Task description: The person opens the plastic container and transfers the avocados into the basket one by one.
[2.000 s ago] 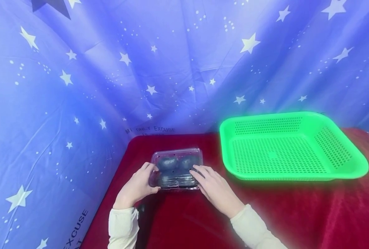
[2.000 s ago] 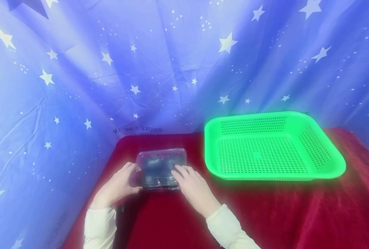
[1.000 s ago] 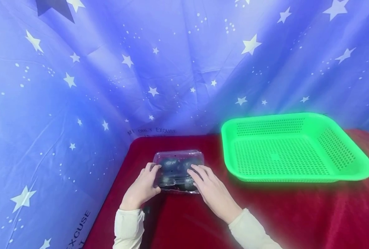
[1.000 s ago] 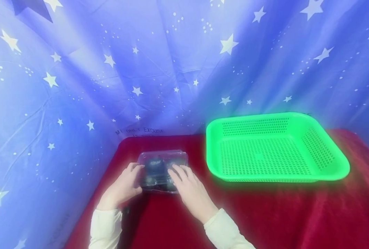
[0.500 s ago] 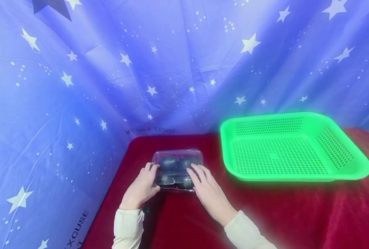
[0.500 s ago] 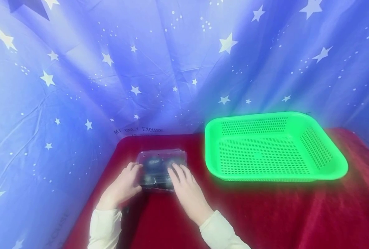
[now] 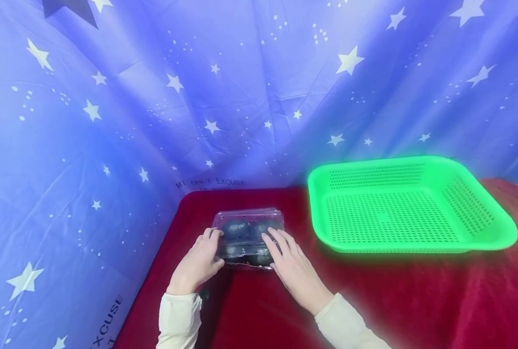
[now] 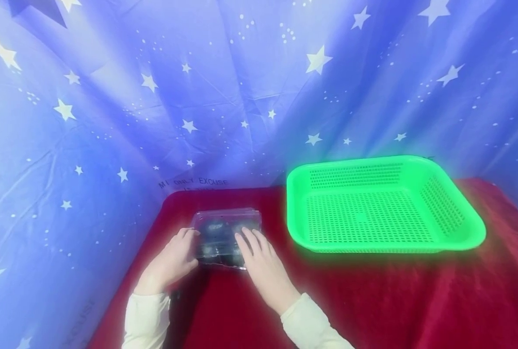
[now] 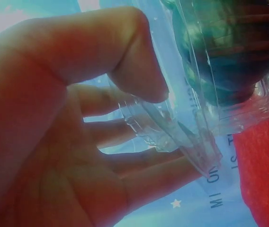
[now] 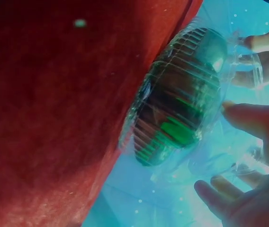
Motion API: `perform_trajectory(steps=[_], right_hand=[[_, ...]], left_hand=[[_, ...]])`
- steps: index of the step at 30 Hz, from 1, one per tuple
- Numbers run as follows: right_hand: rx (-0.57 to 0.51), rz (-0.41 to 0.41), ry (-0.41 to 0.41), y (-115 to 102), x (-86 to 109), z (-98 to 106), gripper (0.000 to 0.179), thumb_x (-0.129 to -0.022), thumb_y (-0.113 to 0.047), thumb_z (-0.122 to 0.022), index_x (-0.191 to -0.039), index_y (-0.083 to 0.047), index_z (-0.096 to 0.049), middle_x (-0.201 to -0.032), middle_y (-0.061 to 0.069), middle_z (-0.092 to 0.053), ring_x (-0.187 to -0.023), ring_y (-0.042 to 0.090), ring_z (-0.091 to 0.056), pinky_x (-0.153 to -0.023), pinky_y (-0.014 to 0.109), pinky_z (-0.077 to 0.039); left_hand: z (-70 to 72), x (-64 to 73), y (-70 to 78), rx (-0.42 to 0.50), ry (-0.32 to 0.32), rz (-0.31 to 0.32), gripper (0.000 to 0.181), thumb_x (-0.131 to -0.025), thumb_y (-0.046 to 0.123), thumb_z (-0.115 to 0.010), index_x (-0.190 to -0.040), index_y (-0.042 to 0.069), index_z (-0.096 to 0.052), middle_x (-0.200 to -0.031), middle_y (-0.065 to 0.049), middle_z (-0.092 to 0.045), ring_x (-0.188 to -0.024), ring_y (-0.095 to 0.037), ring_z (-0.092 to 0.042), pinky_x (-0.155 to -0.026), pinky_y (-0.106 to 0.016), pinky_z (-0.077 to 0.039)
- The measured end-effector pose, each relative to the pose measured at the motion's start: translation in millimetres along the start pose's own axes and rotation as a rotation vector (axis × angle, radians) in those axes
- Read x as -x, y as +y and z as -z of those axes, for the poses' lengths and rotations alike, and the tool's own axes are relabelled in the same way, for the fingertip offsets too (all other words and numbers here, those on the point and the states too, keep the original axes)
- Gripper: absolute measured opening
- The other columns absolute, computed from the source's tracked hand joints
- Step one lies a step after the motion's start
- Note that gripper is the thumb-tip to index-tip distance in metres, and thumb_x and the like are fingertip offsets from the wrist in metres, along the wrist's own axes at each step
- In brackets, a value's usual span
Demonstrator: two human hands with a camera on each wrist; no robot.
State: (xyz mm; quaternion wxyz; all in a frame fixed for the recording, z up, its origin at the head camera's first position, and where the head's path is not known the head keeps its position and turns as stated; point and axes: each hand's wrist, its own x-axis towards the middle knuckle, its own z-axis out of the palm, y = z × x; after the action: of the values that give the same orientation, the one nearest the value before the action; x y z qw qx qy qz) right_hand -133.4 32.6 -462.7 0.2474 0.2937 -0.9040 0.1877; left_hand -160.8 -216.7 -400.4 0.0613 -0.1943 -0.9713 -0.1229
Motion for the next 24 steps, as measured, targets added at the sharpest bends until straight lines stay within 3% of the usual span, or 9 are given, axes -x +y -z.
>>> perform_trajectory(steps=[18, 20, 24], right_hand=[[-0.022, -0.012, -0.03, 3.9, 0.8, 0.4, 0.085, -0.084, -0.012, -0.079, -0.154, -0.005, -0.031, -0.154, 0.017, -0.036, -0.14, 0.038, -0.037, -0.115, 0.047, -0.038], [-0.028, -0.011, -0.032, 4.4, 1.1, -0.3, 0.085, -0.085, -0.012, -0.079, -0.154, -0.005, -0.03, -0.154, 0.017, -0.036, -0.141, 0.038, -0.037, -0.115, 0.047, -0.037], [-0.037, 0.001, -0.042, 5.4, 1.6, -1.2, 0.089, -0.084, -0.012, -0.079, -0.156, -0.007, -0.027, -0.155, 0.016, -0.034, -0.141, 0.037, -0.036, -0.117, 0.047, -0.036]], left_hand=[[-0.6, -1.8, 6.7, -0.067, 0.017, 0.001, 0.05, -0.075, 0.002, -0.075, -0.12, -0.005, -0.056, -0.12, -0.021, -0.06, -0.108, -0.038, -0.062, -0.091, -0.049, -0.055], [-0.1, -1.6, 7.3, -0.078, 0.033, -0.014, 0.049, -0.074, 0.002, -0.076, -0.119, -0.006, -0.057, -0.12, -0.023, -0.062, -0.108, -0.039, -0.062, -0.092, -0.049, -0.055], [4.5, -1.7, 5.1, -0.098, 0.131, -0.025, 0.04, -0.073, -0.001, -0.075, -0.11, -0.003, -0.061, -0.105, -0.021, -0.068, -0.096, -0.037, -0.067, -0.081, -0.05, -0.058]])
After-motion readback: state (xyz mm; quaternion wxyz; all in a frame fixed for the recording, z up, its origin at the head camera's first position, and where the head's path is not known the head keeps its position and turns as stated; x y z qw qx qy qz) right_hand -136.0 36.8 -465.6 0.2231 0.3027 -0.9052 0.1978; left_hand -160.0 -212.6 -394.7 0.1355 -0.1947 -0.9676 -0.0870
